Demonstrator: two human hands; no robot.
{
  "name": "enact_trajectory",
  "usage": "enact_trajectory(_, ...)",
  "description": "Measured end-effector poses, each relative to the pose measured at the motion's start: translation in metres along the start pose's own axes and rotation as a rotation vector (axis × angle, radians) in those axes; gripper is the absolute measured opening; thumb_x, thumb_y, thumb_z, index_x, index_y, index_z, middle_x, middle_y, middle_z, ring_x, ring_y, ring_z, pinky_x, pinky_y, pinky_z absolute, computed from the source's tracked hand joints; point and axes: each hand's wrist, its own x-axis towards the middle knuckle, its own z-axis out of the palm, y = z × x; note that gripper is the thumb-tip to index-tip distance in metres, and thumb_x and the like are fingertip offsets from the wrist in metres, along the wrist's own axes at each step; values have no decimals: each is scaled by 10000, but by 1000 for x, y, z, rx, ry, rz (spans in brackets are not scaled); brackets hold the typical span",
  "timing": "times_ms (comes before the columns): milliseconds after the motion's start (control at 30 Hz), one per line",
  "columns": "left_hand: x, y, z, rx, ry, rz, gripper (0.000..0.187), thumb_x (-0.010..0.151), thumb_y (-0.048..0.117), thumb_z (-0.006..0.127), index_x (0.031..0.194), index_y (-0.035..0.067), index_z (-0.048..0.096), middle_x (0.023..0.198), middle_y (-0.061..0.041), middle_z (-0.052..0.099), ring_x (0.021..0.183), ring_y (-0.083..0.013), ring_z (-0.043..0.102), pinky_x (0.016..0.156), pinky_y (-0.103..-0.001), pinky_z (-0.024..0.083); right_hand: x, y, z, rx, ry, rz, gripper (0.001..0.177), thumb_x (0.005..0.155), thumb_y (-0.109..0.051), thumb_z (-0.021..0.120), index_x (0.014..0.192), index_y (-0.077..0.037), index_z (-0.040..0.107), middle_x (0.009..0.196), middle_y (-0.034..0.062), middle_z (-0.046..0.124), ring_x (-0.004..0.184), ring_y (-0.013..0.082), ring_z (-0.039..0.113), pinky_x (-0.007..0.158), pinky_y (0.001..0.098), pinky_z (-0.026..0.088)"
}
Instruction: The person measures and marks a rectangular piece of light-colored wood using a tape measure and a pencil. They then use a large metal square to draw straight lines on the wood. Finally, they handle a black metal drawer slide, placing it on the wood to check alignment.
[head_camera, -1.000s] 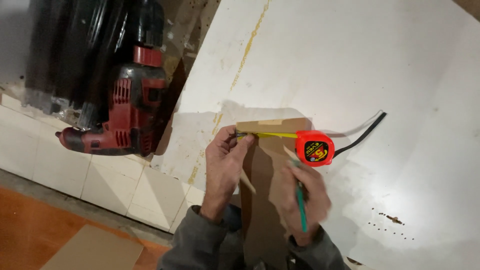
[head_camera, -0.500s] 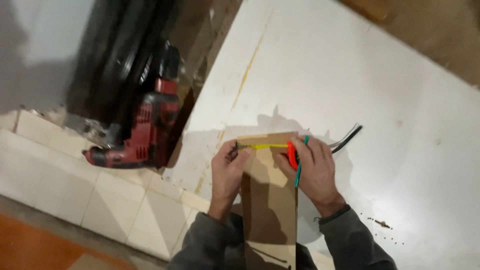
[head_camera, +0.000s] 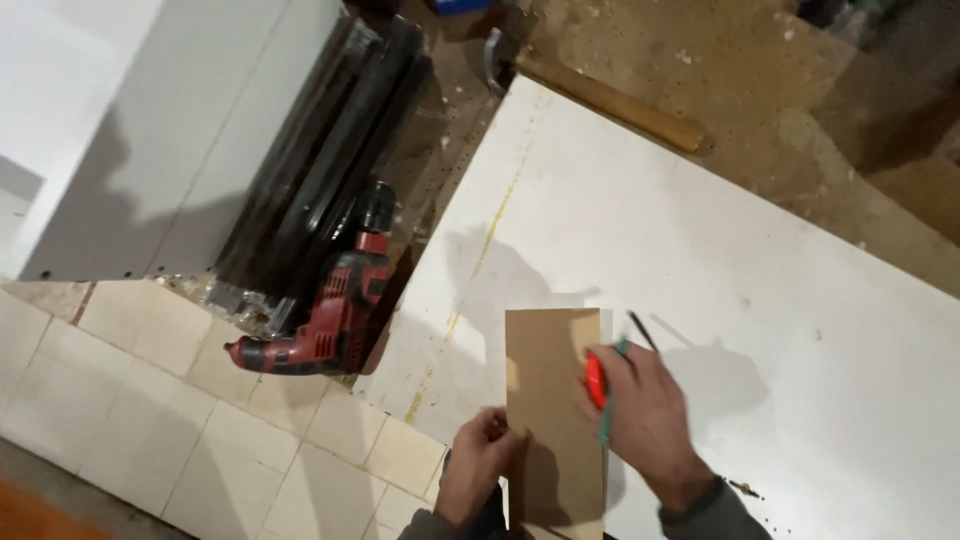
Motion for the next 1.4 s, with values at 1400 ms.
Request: enact_trajectory(1400, -30, -4, 84, 495, -7, -71, 354, 928, 298, 661, 1072, -16, 739, 954, -108, 772, 762, -184, 714, 607, -313, 568, -246, 133, -45, 25, 275, 421, 489, 900, -257, 758, 1303, -45, 578, 1361, 191, 609, 1287, 357, 556, 1118, 525, 408)
